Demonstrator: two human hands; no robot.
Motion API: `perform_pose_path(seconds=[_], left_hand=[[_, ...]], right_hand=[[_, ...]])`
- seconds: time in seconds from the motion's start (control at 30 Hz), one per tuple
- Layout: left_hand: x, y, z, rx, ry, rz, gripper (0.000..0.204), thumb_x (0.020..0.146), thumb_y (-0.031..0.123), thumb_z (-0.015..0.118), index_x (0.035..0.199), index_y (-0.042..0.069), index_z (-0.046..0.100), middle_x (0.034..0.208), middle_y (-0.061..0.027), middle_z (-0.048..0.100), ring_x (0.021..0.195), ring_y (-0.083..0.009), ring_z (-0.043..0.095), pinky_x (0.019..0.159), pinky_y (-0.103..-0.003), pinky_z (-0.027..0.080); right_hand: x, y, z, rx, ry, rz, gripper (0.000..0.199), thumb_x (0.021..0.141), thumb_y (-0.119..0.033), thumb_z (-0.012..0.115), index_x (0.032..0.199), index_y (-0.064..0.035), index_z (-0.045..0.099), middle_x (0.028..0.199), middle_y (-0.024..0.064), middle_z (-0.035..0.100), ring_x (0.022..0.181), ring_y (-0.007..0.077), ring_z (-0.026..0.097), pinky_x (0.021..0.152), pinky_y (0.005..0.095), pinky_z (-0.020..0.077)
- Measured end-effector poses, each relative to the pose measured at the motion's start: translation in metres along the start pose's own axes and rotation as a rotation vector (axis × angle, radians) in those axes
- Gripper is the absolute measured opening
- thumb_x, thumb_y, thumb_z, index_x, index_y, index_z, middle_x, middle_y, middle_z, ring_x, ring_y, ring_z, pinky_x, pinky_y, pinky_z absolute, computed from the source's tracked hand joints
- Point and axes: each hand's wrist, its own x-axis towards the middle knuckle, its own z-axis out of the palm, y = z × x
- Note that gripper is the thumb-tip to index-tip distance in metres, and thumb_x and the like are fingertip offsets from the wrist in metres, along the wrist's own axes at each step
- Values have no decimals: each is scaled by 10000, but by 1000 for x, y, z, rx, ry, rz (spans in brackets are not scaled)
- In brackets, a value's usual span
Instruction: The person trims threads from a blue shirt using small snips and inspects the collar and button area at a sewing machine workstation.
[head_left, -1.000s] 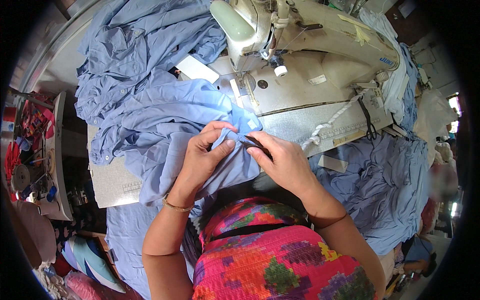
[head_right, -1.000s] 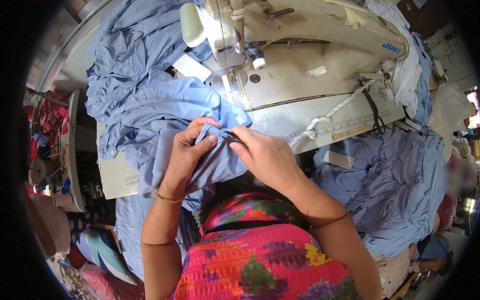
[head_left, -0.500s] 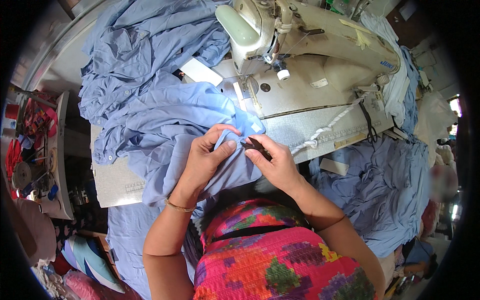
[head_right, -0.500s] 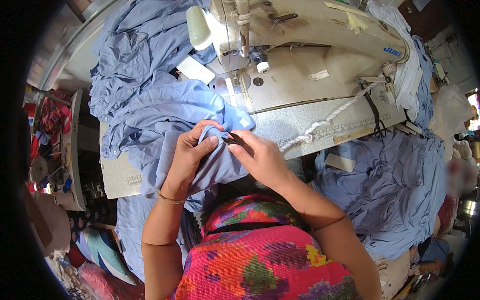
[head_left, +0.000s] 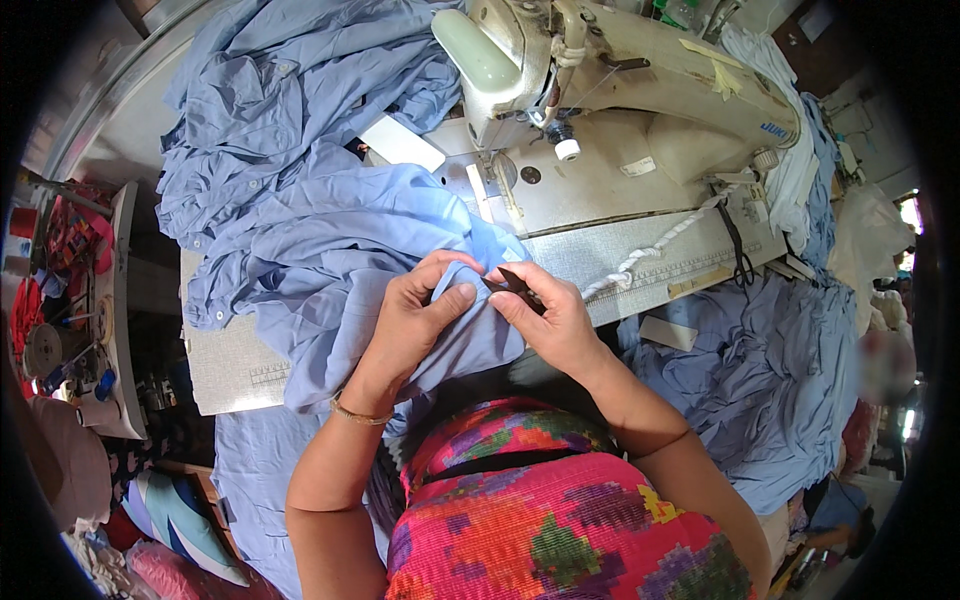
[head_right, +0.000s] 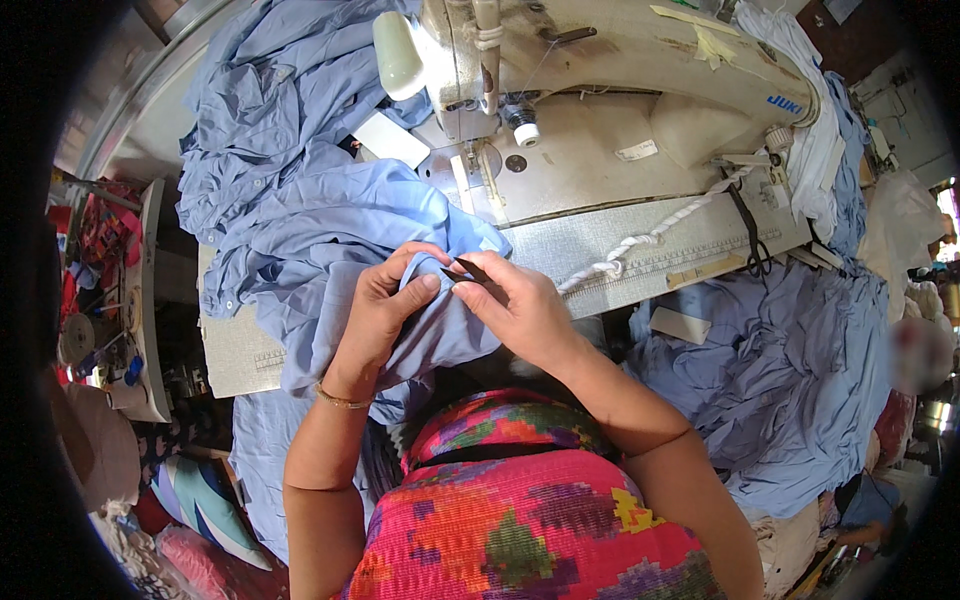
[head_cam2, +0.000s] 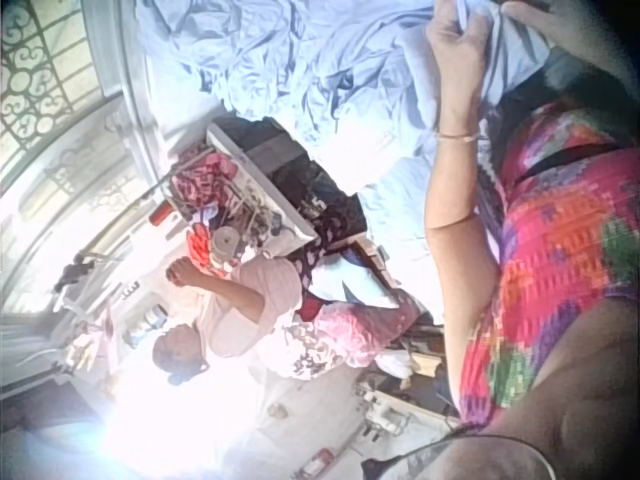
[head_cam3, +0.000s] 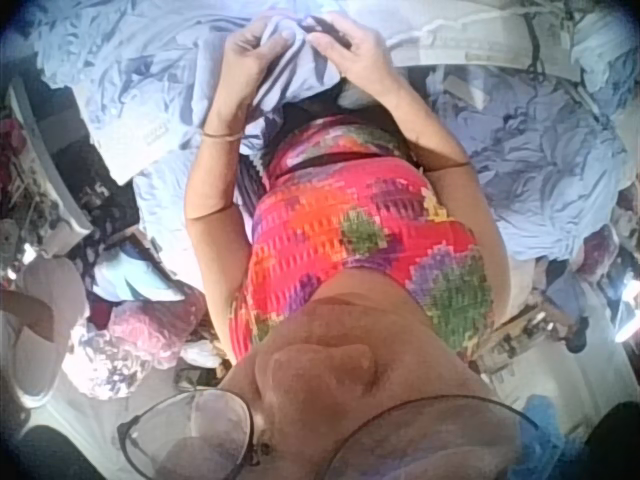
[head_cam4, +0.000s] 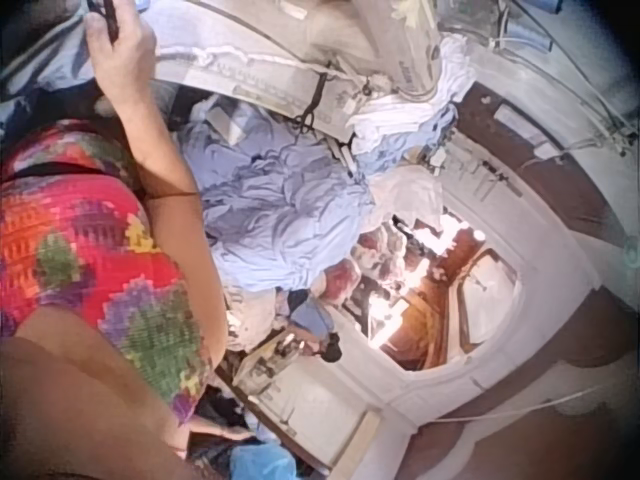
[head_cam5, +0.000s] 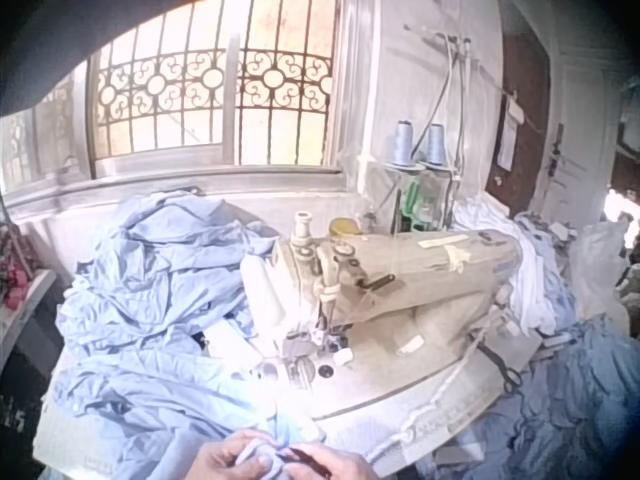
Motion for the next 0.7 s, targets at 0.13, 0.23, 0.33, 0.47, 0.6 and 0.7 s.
perform_pose_path(seconds=[0.13,0.23,0.33,0.47,0.6,0.7], left_hand=[[-1,1,2,-59,31,-34,104,823,14,576,895,-13,645,1016,-9,554,937,-85,476,835,-223,367],[-1,0,1,-66,20,-32,109,827,15,572,903,-17,643,1023,-12,553,940,-84,476,835,-222,367],[-2,0,-1,-59,9,-35,120,839,33,562,914,-15,643,1048,-11,555,948,-80,480,849,-220,366],[-1,2,1,-13,-18,9,141,856,52,549,941,-14,640,1102,-6,550,963,-68,486,867,-209,360],[-1,1,1,38,-30,33,176,860,52,541,995,-28,619,1130,-7,545,999,-84,489,899,-220,349],[-2,-1,0,100,-32,89,194,866,65,542,1029,-16,611,1157,-24,525,1011,-105,483,901,-220,344]], right_hand=[[1,1,-2,-10,30,-23,238,845,-137,602,1044,-18,550,894,132,645,803,215,641,690,294,484],[5,3,-9,-284,74,-157,232,845,-139,580,1058,-48,560,913,110,628,786,257,627,672,331,480],[15,9,-25,-780,103,-133,243,847,-150,548,1081,-92,574,955,85,596,783,280,589,696,372,449],[27,36,-57,-1200,254,-110,267,848,-169,527,1105,-120,582,1002,76,564,815,270,544,779,396,388],[31,35,-61,-1050,241,-176,304,830,-168,550,1124,-92,567,1056,90,555,940,277,515,851,394,364],[27,25,-50,-518,64,-210,408,793,-170,615,1178,-67,529,1145,100,529,1052,256,489,932,372,341]])
